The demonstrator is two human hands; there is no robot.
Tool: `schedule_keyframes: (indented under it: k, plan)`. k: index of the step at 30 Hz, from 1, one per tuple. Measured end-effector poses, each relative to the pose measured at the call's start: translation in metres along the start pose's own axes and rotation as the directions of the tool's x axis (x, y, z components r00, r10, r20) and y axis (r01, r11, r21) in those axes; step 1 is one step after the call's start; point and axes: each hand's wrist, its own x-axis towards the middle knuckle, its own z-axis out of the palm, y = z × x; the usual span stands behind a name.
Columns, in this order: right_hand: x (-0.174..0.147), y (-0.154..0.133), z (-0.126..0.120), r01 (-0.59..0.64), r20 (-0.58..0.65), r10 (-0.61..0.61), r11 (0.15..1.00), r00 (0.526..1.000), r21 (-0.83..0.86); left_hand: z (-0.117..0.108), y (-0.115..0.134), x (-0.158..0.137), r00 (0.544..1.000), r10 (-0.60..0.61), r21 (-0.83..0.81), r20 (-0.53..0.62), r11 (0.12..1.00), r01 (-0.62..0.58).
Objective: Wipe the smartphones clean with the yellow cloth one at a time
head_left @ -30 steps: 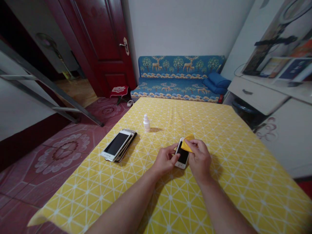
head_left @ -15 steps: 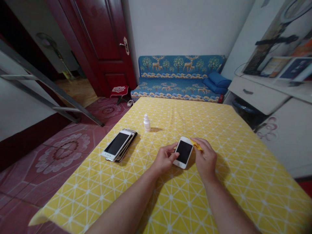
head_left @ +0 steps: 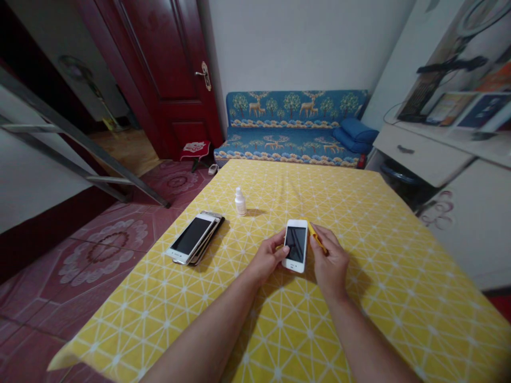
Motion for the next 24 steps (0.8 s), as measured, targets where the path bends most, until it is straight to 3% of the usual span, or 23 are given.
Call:
schedule_keyframes:
  k: [6,11,16,24]
  plan:
    - [-0.006,-0.005,0.007,0.021,0.114,-0.024,0.999,0.993,0.024,-0.002,-0.002,0.000,1.000,-0.001,-0.024,-0.021,1.000,0.000]
    - [-0.012,-0.006,0.010,0.037,0.239,-0.051,0.997,0.970,0.060,-0.003,-0.004,0.001,0.996,-0.083,-0.099,-0.028,0.992,0.080]
    - [-0.013,-0.008,0.012,0.036,0.273,-0.050,0.998,0.961,0.058,-0.001,-0.004,0.002,0.987,-0.138,-0.143,-0.078,0.982,0.126]
    - [-0.012,-0.002,0.010,0.019,0.306,-0.013,1.000,0.952,-0.017,-0.004,-0.007,0.001,0.977,-0.207,-0.289,0.045,0.934,0.211]
